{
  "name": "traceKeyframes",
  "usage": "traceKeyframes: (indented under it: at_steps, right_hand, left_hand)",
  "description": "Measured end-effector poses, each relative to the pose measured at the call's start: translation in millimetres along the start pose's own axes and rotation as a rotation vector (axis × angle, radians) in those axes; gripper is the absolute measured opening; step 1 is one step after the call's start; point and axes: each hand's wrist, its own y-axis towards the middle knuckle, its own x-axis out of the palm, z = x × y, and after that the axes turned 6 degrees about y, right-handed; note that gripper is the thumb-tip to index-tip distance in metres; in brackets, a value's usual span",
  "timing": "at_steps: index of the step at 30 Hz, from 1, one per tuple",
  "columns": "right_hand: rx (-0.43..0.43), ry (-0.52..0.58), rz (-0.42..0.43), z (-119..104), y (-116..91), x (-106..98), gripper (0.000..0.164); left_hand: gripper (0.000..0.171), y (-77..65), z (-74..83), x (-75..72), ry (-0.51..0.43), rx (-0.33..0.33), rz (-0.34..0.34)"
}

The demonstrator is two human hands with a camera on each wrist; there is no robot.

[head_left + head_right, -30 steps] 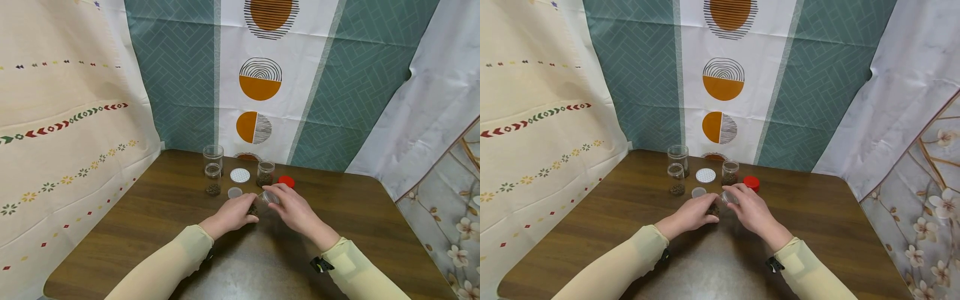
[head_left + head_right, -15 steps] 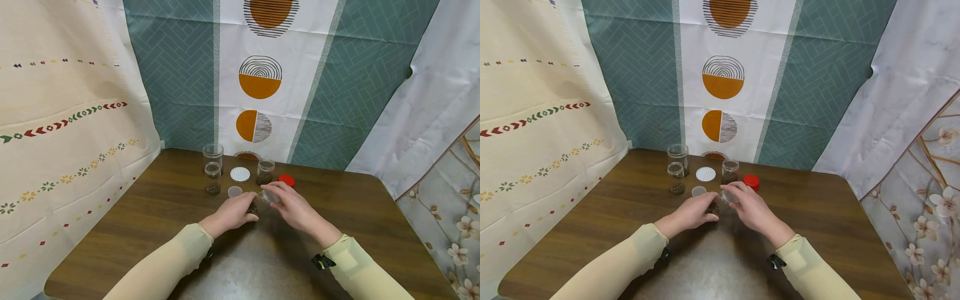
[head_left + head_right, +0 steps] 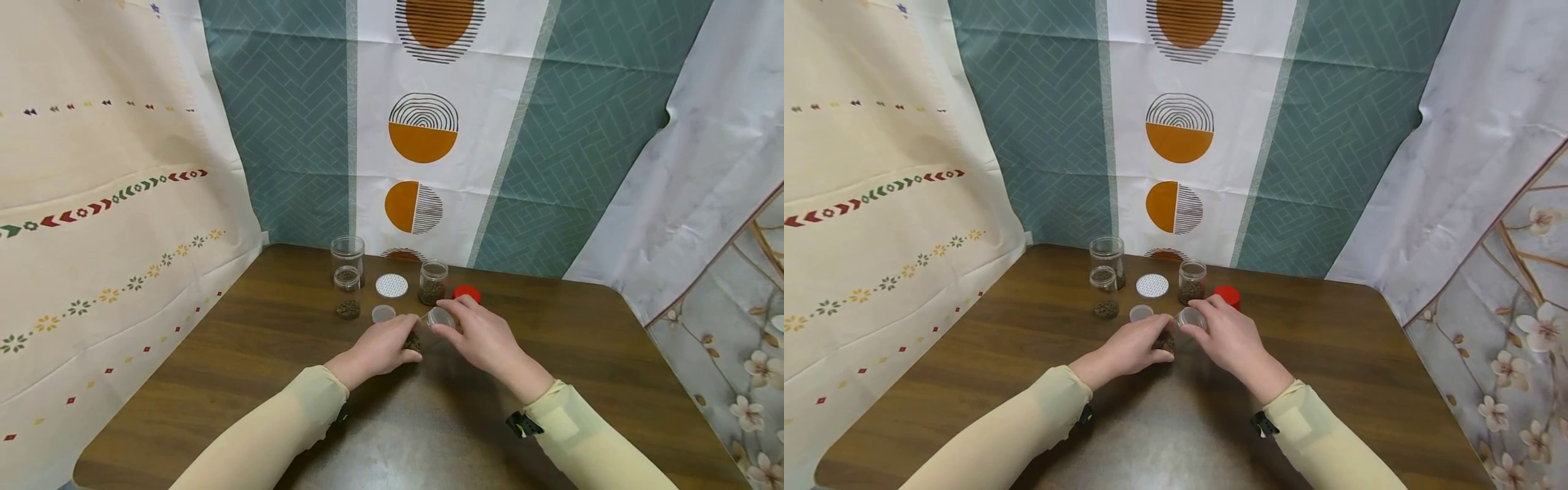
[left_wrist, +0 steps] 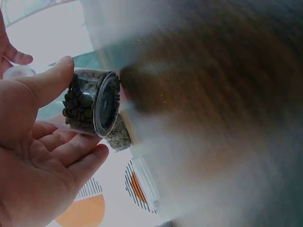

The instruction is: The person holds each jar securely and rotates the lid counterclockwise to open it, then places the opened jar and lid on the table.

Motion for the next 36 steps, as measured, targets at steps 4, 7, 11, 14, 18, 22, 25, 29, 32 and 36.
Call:
traceKeyframes:
  at_steps: [4, 7, 11, 14, 18, 22, 25, 29, 32, 36]
  right_hand:
    - [-0.017, 0.028, -0.008, -0.4, -0.2, -0.3, 0.047]
    - [-0.044, 0.052, -0.016, -0.7, -0.3, -0.5, 0.045]
    - [-0.072, 0.072, -0.029, -0.3, -1.0, -0.2, 0.046]
    - [-0.101, 0.085, -0.029, 0.8, -1.7, 0.4, 0.048]
    - [-0.162, 0.113, -0.034, 2.8, -2.5, 1.5, 0.052]
    - [-0.206, 0.138, -0.042, 5.1, -3.4, 2.6, 0.056]
    - [-0.214, 0.154, -0.052, 5.9, -3.7, 2.9, 0.056]
    - [-0.2, 0.173, -0.062, 6.1, -3.4, 3.8, 0.056]
    - [-0.178, 0.184, -0.061, 5.4, -2.5, 4.7, 0.056]
    - [-0.14, 0.184, -0.064, 3.9, -0.9, 5.5, 0.054]
  left_hand:
    - [0.048, 0.2, 0.0, 0.1, 0.0, 0.001, 0.004]
    - [0.049, 0.3, -0.2, 0.5, 0.004, -0.001, 0.009]
    - [0.049, 0.2, -0.4, 1.0, 0.005, -0.001, 0.009]
    - [0.05, 0.0, -0.6, 1.1, 0.003, -0.001, 0.011]
    - [0.051, -0.3, -0.9, 1.2, 0.001, -0.003, 0.013]
    - [0.052, -0.4, -0.7, 1.2, -0.004, -0.007, 0.011]
    - [0.052, -0.6, -0.5, 1.1, -0.006, -0.007, 0.01]
    - [0.052, -1.2, -0.3, 0.6, -0.001, -0.004, 0.011]
    - [0.052, -1.2, 0.1, 0.6, 0.002, -0.002, 0.01]
    - [0.053, -1.1, 0.4, 1.0, 0.001, -0.001, 0.007]
